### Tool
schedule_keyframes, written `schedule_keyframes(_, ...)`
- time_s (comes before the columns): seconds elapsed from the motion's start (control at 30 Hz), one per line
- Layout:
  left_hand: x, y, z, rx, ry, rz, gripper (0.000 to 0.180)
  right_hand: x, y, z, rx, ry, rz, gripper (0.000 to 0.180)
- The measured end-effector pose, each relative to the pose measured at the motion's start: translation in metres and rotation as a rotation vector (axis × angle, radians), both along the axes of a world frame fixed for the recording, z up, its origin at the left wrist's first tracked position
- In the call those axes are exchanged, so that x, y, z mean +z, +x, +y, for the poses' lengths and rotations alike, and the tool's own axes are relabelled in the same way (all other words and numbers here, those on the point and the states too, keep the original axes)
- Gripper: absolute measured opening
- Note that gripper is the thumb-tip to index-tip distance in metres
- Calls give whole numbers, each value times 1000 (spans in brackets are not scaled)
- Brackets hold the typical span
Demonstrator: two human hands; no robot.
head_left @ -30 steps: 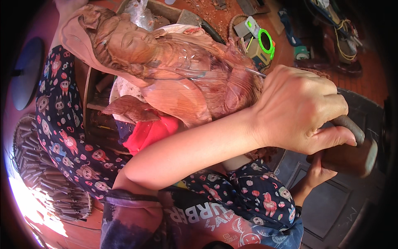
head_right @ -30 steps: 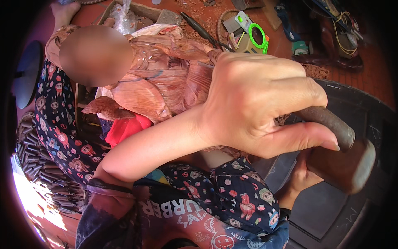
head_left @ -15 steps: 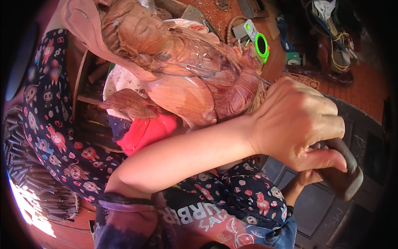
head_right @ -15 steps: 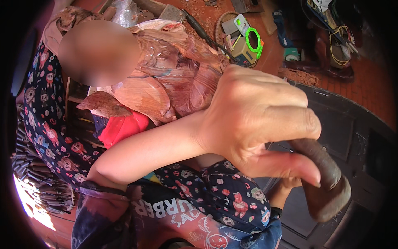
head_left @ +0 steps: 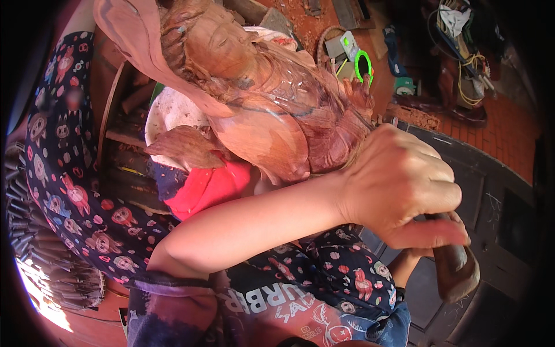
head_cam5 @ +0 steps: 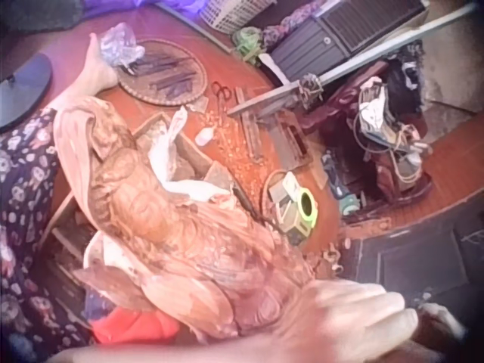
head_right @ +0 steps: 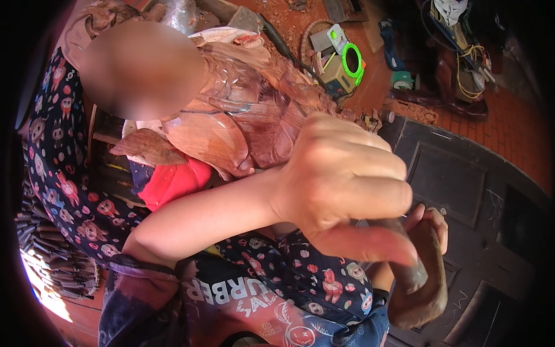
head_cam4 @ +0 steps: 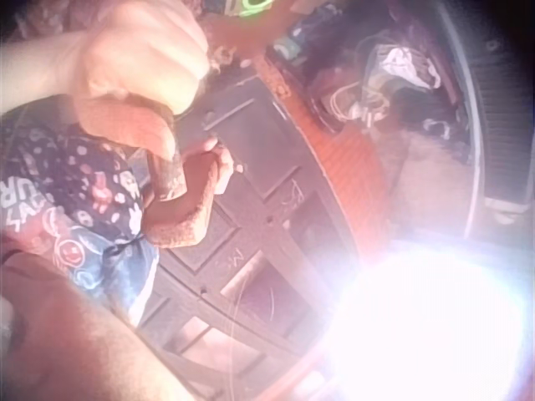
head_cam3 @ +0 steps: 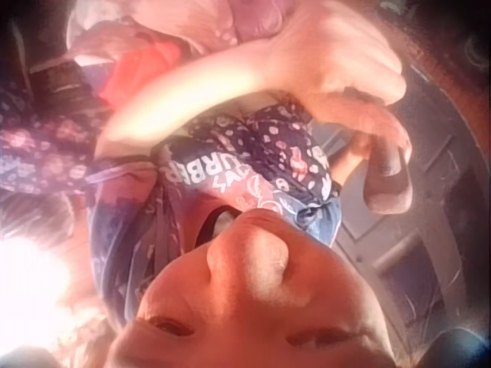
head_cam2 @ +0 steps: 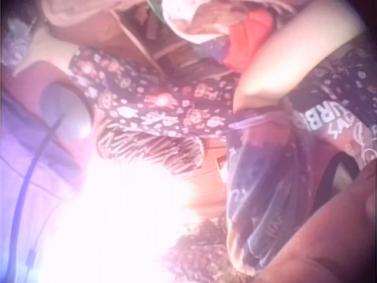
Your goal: The person carves a wooden sculpture of a seated figure using a chisel and mallet. They repeatedly strike the chisel to shape the torso and head, occasionally pausing to adjust the tool or clear wood shavings.
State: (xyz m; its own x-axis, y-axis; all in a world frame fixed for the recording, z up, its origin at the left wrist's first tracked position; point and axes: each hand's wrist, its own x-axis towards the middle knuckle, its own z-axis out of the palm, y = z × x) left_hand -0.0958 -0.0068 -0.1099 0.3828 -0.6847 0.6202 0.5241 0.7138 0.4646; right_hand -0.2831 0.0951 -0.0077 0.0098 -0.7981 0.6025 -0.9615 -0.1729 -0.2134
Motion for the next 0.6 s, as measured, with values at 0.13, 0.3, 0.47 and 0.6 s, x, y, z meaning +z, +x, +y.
schedule_keyframes(0.13, -2, 3, 1, 69, 40, -75, 44, -1, -1, -1, -7, 1, -9, 45)
schedule_keyframes(0.3, 22, -5, 10, 42, 135, -198, 40, 5, 2, -4, -7, 8, -8, 45)
schedule_keyframes(0.47, 26, -14, 0, 25, 156, -259, 40, 10, 3, -4, -11, 13, -10, 44)
schedule_keyframes(0.6, 26, -18, -4, 19, 170, -279, 40, 7, 2, -2, -10, 17, -10, 43)
